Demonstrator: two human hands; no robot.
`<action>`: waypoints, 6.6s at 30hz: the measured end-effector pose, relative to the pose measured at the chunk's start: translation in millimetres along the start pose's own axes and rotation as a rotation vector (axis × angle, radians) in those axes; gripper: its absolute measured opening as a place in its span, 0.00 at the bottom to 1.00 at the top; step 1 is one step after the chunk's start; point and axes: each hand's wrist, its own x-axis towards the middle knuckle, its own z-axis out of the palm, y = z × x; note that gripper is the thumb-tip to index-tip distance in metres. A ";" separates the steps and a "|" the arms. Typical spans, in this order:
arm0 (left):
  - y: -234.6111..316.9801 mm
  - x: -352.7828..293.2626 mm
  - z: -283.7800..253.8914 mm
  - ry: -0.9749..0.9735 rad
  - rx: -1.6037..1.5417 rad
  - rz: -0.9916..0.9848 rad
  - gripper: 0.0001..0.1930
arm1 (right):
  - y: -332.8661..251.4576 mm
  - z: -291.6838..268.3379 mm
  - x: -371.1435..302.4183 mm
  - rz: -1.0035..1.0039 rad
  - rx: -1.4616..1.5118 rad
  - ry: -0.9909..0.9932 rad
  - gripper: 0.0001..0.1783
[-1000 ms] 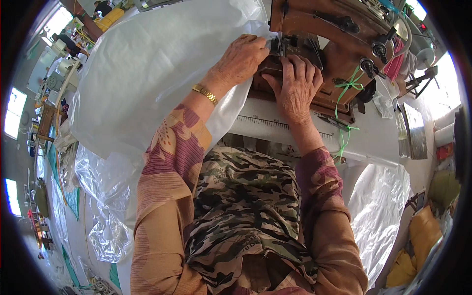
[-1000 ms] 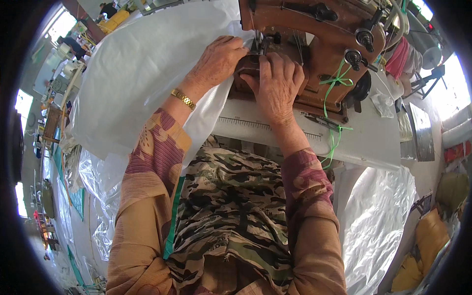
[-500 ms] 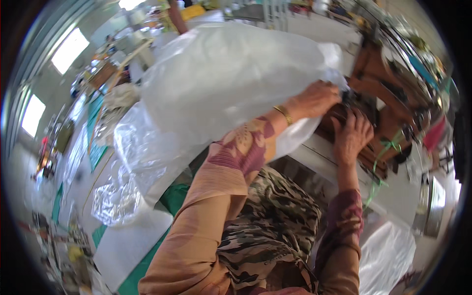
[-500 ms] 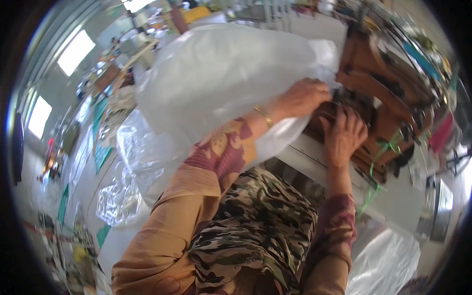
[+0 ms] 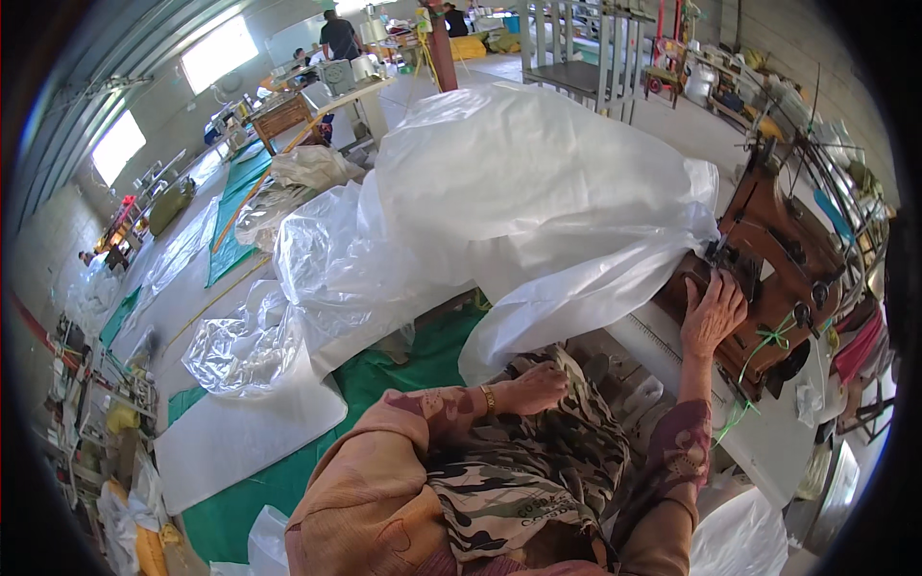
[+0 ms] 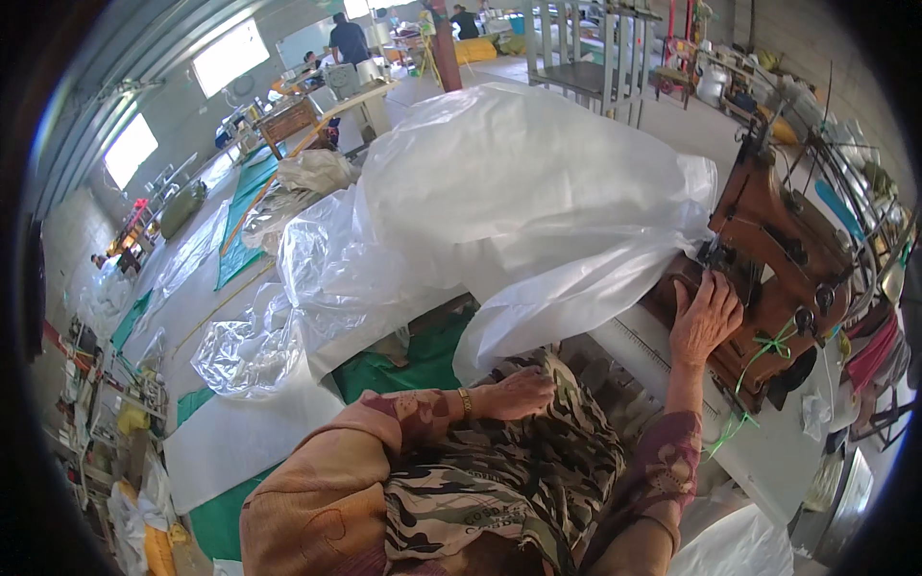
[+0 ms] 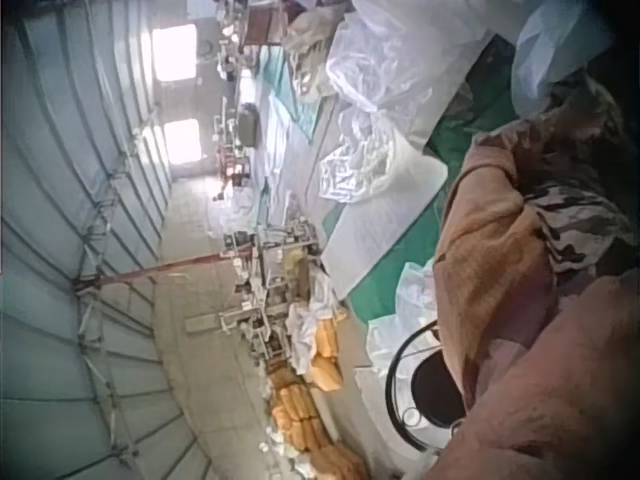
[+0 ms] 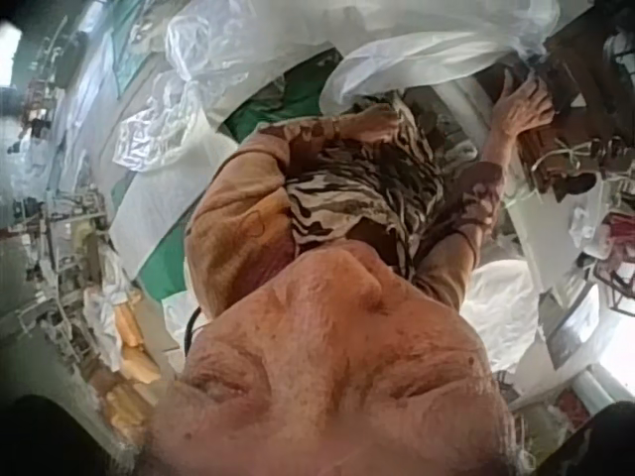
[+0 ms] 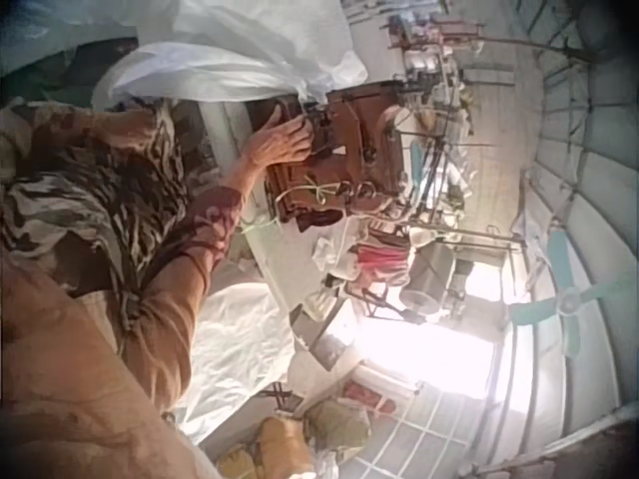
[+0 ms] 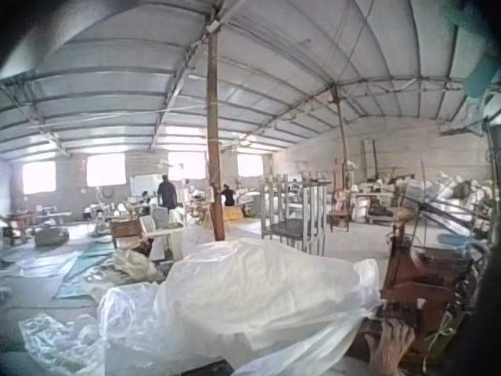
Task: The person sews the edges of large plastic film sheets using an industrial sewing machine.
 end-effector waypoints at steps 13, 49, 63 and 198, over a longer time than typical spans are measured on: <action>-47.5 38.2 73.6 -0.032 -0.450 -0.525 0.23 | -5.7 -11.7 -9.0 0.023 -0.064 -0.019 0.27; -150.9 -42.7 137.8 0.339 -0.059 -0.612 0.13 | -10.8 -4.7 7.3 -0.067 -0.013 0.103 0.23; -84.3 42.4 88.3 -0.019 -0.916 -0.788 0.20 | -5.2 -10.2 -8.3 0.044 0.045 -0.030 0.28; -44.3 31.9 109.0 0.138 -0.283 -0.630 0.23 | -4.2 -5.2 -2.8 -0.013 -0.020 -0.021 0.26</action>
